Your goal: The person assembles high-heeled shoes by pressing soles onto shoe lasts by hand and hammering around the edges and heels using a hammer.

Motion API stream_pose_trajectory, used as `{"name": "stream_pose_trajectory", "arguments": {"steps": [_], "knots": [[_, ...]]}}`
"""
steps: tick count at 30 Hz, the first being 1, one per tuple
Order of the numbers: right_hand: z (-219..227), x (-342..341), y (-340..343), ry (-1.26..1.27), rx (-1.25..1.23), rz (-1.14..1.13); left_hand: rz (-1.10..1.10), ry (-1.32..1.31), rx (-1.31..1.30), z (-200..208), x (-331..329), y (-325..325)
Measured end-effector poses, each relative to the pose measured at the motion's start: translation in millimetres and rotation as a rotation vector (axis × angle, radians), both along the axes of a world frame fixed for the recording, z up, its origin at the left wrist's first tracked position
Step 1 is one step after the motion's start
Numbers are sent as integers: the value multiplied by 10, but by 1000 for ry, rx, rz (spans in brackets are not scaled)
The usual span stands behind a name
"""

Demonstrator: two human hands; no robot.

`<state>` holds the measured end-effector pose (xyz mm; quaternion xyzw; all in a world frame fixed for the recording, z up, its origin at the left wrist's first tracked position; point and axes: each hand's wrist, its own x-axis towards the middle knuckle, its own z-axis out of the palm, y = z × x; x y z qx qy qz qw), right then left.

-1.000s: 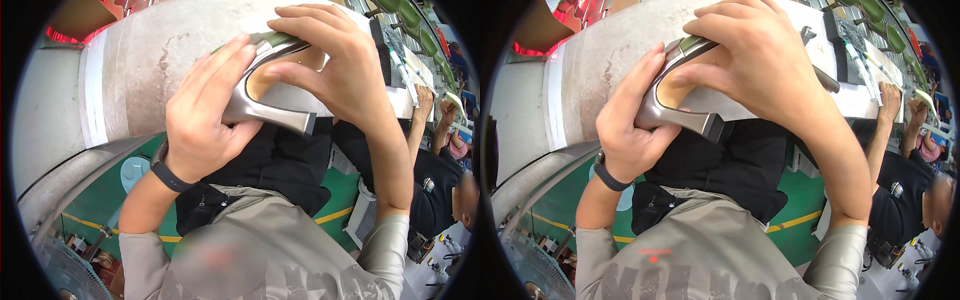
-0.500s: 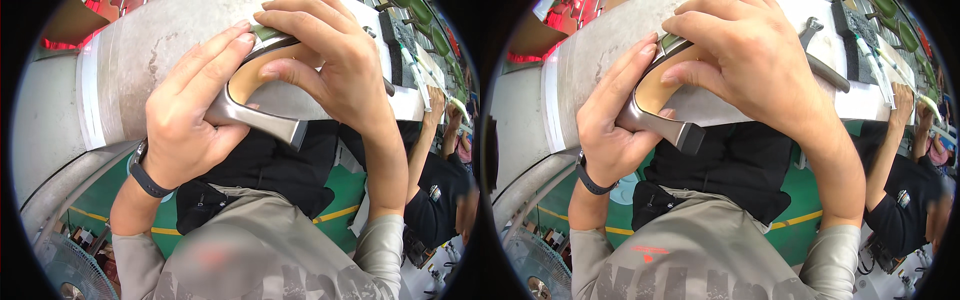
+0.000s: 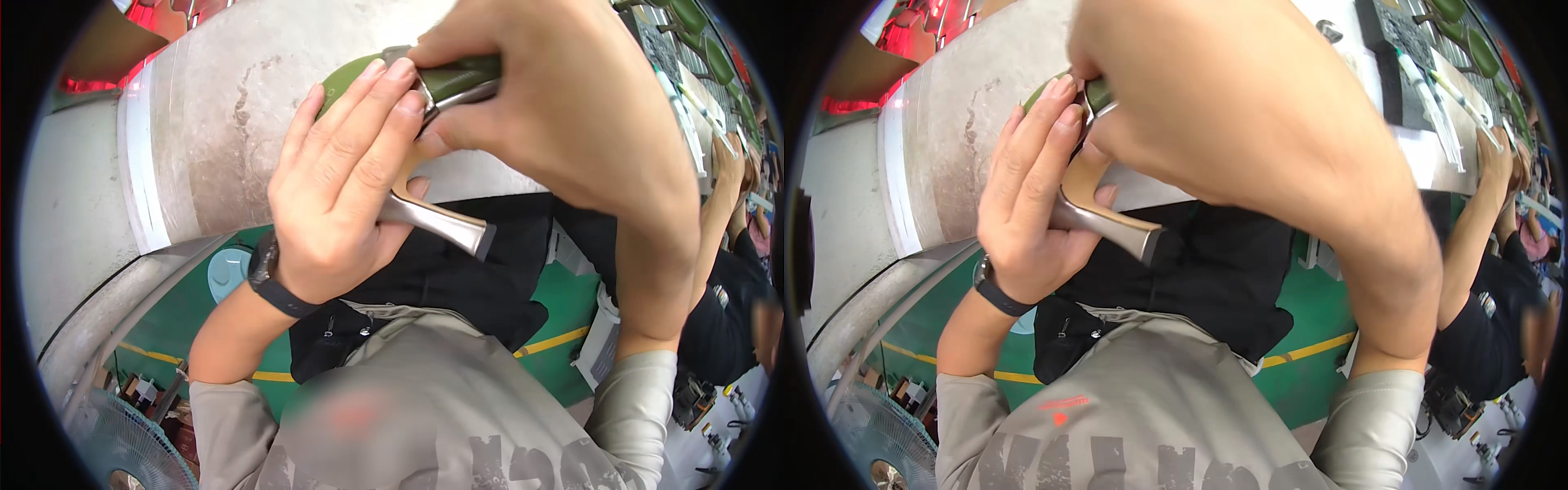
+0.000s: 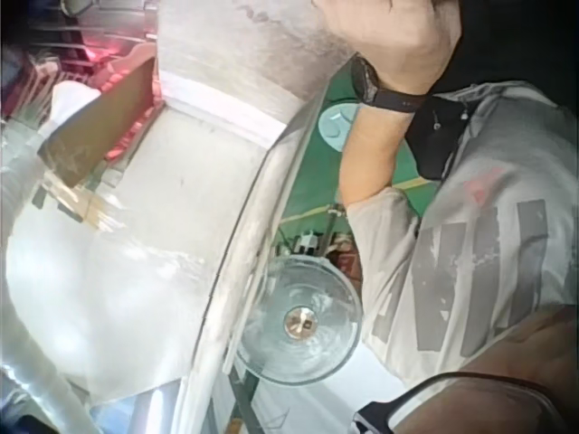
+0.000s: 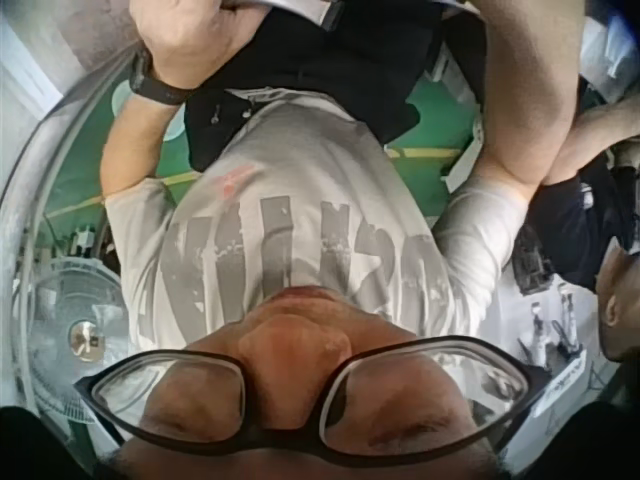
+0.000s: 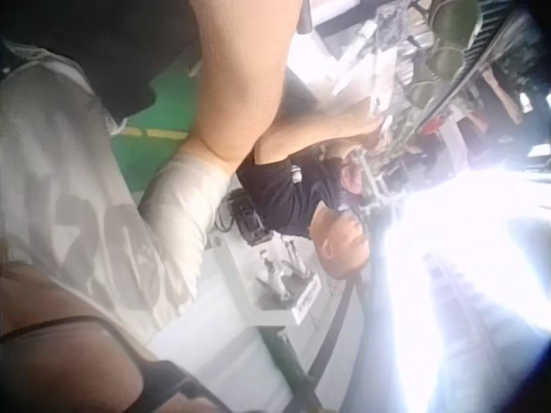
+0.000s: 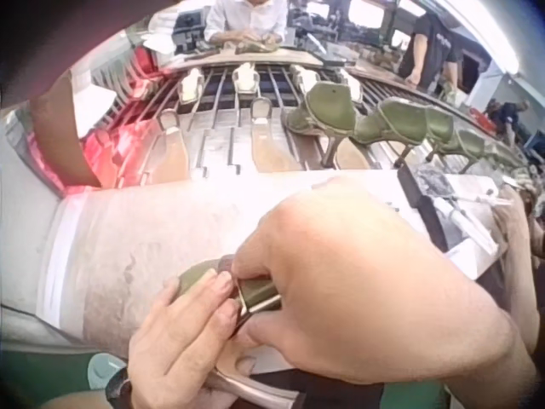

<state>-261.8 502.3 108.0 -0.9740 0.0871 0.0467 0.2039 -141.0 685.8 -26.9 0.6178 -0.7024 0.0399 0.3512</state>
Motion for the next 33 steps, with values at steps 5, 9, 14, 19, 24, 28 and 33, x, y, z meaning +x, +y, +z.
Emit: {"name": "stream_pose_trajectory", "arguments": {"steps": [5,9,14,19,24,28,33], "knots": [[-270,33,-33,-36,55,17,145,-8,-50,-89,-131,51],[-999,-625,-228,-732,-346,-318,63,158,38,89,-90,19],[-1353,-1355,-251,-571,-133,-591,72,183,222,282,16,-308],[-1175,-1205,-167,-392,-357,-423,-19,182,266,282,97,-564],[-1167,-1147,-109,-509,-228,-462,-42,203,288,309,138,-569],[-676,-1089,348,-709,68,-342,-41,212,303,325,143,-578],[-989,-671,341,-885,109,-253,-44,234,271,309,139,-600]]}}
